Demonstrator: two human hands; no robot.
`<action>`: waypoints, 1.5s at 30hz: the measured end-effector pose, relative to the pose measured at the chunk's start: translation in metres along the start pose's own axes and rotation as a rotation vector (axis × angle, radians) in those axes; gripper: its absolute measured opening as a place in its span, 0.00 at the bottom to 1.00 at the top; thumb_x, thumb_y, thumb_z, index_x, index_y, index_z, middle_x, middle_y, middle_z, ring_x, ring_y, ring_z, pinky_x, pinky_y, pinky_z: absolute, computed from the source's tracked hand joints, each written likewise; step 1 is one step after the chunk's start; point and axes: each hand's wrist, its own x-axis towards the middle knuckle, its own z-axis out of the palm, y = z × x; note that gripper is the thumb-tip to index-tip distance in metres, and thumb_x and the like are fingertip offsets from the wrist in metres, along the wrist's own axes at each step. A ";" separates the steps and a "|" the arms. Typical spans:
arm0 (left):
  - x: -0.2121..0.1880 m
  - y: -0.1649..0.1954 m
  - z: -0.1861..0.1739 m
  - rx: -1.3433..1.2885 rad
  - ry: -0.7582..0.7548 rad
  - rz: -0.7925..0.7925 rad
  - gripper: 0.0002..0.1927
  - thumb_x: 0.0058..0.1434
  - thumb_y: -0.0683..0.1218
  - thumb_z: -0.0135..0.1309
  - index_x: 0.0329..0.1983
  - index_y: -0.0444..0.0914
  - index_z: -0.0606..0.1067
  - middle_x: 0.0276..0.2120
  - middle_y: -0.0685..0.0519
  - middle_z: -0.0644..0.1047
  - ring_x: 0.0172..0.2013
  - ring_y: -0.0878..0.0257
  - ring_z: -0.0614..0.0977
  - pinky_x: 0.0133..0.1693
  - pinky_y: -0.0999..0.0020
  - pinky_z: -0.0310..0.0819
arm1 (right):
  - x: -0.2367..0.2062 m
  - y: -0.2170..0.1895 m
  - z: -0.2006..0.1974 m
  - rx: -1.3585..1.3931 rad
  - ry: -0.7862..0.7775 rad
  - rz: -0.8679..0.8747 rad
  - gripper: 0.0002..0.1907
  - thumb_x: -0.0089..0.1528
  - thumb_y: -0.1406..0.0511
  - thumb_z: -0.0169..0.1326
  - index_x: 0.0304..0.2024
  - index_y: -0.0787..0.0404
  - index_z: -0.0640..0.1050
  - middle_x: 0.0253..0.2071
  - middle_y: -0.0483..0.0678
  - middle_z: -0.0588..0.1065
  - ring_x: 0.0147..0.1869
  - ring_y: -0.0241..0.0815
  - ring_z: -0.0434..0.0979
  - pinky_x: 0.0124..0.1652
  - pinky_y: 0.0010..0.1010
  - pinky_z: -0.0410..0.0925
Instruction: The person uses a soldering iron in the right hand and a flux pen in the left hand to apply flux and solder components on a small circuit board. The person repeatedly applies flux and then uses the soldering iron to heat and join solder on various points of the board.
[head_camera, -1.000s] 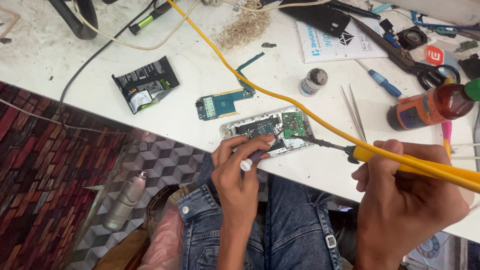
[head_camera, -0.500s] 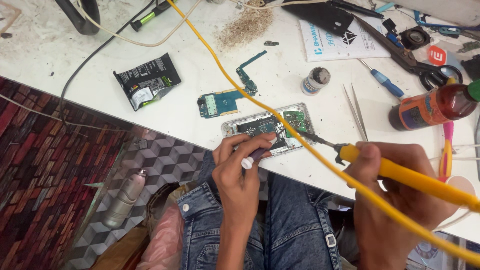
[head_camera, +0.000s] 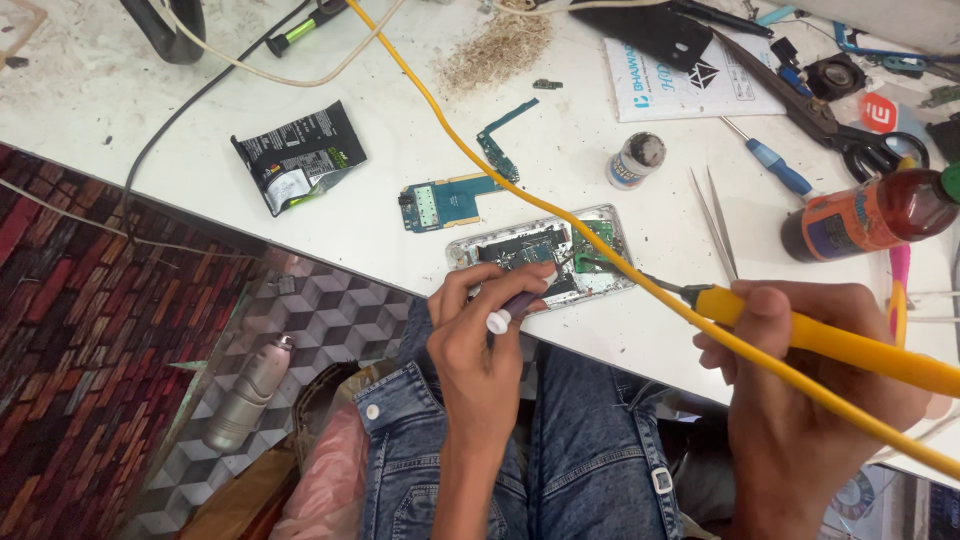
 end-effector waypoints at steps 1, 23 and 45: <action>0.000 0.000 -0.001 -0.005 -0.004 -0.004 0.14 0.54 0.30 0.53 0.40 0.35 0.80 0.44 0.57 0.86 0.48 0.59 0.79 0.57 0.63 0.65 | 0.001 0.001 0.000 0.023 0.002 -0.007 0.10 0.73 0.68 0.53 0.42 0.70 0.71 0.34 0.55 0.77 0.31 0.37 0.78 0.33 0.21 0.73; 0.006 0.002 -0.007 -0.017 0.007 0.002 0.08 0.59 0.34 0.59 0.40 0.36 0.81 0.42 0.55 0.85 0.58 0.56 0.81 0.73 0.43 0.57 | 0.016 0.013 -0.006 0.184 0.048 0.056 0.07 0.76 0.71 0.52 0.44 0.71 0.72 0.31 0.55 0.74 0.27 0.37 0.74 0.26 0.22 0.66; -0.002 -0.002 0.002 0.036 0.063 -0.011 0.05 0.60 0.36 0.60 0.38 0.36 0.80 0.40 0.57 0.85 0.52 0.58 0.80 0.71 0.47 0.55 | 0.014 0.016 -0.007 0.158 0.030 0.062 0.08 0.76 0.72 0.52 0.42 0.73 0.70 0.31 0.55 0.75 0.23 0.36 0.73 0.24 0.21 0.64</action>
